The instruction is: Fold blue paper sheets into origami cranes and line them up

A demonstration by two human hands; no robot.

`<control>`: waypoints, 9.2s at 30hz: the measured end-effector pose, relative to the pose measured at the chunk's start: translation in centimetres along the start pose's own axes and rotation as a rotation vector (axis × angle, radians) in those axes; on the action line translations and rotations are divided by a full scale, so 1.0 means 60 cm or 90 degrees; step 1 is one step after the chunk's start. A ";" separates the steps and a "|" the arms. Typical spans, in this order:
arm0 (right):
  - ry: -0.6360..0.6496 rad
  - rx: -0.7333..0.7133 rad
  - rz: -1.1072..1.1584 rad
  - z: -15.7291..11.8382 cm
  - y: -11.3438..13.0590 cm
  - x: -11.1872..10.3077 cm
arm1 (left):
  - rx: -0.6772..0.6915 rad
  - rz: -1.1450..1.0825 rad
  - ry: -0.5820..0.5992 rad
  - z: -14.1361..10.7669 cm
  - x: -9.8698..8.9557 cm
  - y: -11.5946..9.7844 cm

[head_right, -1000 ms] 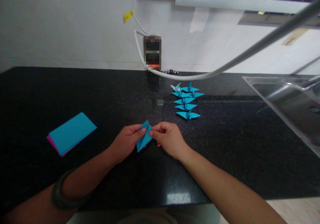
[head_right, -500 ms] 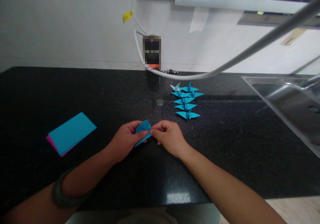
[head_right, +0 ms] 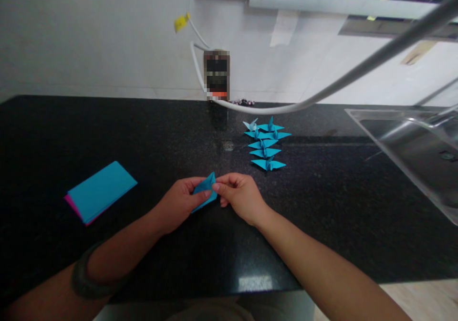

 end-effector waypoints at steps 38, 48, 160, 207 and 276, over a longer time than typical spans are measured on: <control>-0.002 -0.061 -0.132 -0.003 0.003 0.008 | 0.076 0.193 -0.081 0.000 -0.002 0.001; -0.015 -0.120 -0.196 -0.002 -0.004 0.003 | 0.077 0.188 -0.088 -0.001 0.001 -0.004; -0.025 -0.084 -0.008 -0.007 0.008 0.010 | -0.019 -0.033 -0.101 -0.002 0.002 0.001; -0.031 -0.076 0.027 -0.005 0.004 0.009 | 0.101 0.126 -0.142 -0.008 -0.002 -0.009; 0.089 -0.008 -0.262 -0.001 0.036 -0.024 | 0.086 0.261 -0.077 -0.002 -0.004 -0.003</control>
Point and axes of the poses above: each hand's wrist, its own z-axis towards the middle knuckle, its own x-axis out of the palm, y = z × x, the point moved 2 cm from there along z, towards the middle knuckle, and after that the axes turned 14 degrees about z, right-handed, at the moved point
